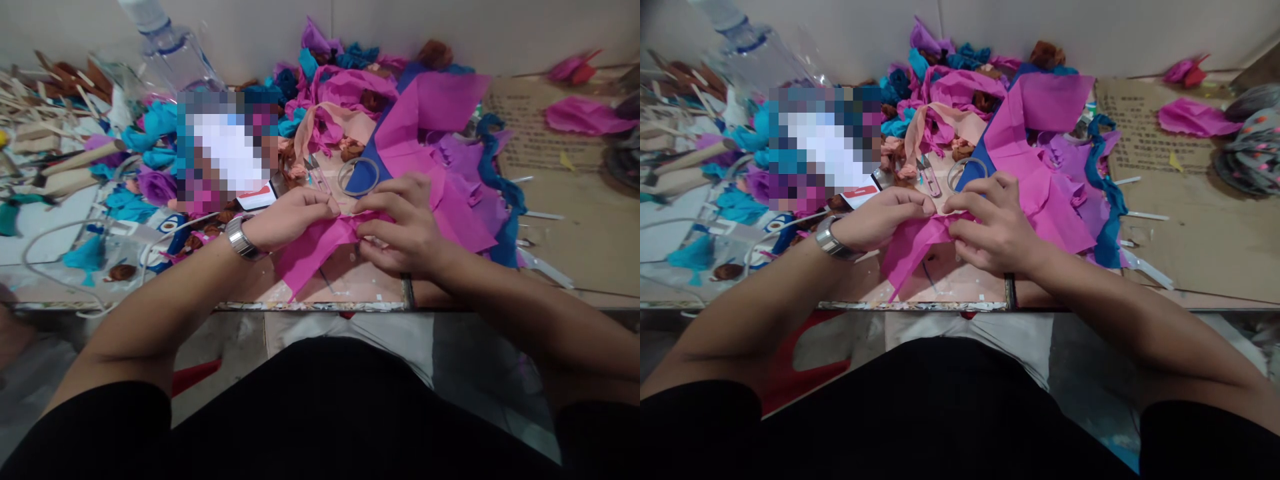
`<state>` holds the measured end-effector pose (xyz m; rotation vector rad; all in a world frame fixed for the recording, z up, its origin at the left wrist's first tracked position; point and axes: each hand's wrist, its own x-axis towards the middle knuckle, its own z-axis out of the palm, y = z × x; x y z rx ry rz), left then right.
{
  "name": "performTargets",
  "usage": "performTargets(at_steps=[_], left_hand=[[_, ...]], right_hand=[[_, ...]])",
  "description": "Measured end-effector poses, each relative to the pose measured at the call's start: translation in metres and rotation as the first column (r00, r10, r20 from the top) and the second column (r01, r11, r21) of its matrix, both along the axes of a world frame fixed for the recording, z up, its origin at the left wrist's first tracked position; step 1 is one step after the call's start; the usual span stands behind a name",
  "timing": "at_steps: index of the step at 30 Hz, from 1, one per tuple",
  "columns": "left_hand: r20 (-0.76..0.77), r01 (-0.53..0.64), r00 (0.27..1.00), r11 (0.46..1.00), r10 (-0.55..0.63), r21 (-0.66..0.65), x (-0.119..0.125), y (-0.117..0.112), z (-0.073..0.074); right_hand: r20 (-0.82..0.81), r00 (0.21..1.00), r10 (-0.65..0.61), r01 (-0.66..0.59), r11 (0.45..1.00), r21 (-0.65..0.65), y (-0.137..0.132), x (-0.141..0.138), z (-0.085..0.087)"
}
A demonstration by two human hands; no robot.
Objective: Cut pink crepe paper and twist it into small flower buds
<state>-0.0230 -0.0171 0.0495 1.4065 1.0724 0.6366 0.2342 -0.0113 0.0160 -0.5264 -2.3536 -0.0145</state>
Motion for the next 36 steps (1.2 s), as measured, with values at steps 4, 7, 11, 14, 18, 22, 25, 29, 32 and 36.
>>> performTargets(at_steps=[4, 7, 11, 14, 18, 22, 25, 29, 32, 36], left_hand=[[0.000, -0.013, 1.000, 1.000, 0.013, 0.015, 0.000, 0.000, -0.001], [0.005, 0.003, 1.000, 1.000, -0.003, 0.031, -0.001, 0.001, -0.003], [-0.028, 0.077, 0.997, 0.994, -0.075, 0.072, -0.001, 0.000, 0.000], [-0.092, 0.173, 0.983, 0.977, -0.162, 0.122, 0.000, -0.002, 0.004], [-0.136, 0.246, 0.965, 0.956, -0.226, 0.161, 0.004, -0.004, 0.008], [-0.150, 0.259, 0.960, 0.951, -0.236, 0.167, 0.005, -0.006, 0.009], [-0.152, 0.262, 0.959, 0.949, -0.238, 0.173, 0.004, -0.005, 0.008], [-0.163, 0.270, 0.956, 0.948, -0.243, 0.168, 0.003, -0.005, 0.008], [-0.166, 0.276, 0.954, 0.947, -0.250, 0.165, 0.003, -0.005, 0.008], [-0.176, 0.291, 0.950, 0.937, -0.258, 0.196, 0.003, -0.006, 0.006]], right_hand=[[-0.028, 0.999, 0.033, -0.033, 0.999, 0.014, 0.000, 0.001, -0.001], [-0.020, 0.999, 0.034, -0.033, 0.998, 0.050, -0.001, 0.001, 0.000], [0.000, 1.000, 0.030, -0.030, 0.999, 0.032, -0.003, -0.001, 0.003], [-0.022, 1.000, 0.007, -0.008, 0.998, -0.056, -0.004, -0.002, 0.006], [0.030, 0.999, -0.039, 0.044, 0.984, -0.175, -0.005, -0.004, 0.007], [0.033, 0.998, -0.048, 0.054, 0.967, -0.249, -0.004, -0.006, 0.006], [0.024, 0.999, -0.048, 0.053, 0.964, -0.260, -0.003, -0.006, 0.005], [0.006, 0.999, -0.046, 0.046, 0.964, -0.263, -0.003, -0.006, 0.004], [-0.021, 0.999, -0.033, 0.028, 0.973, -0.230, -0.002, -0.006, 0.002], [-0.077, 0.997, 0.006, -0.019, 0.985, -0.173, 0.000, -0.009, -0.002]])
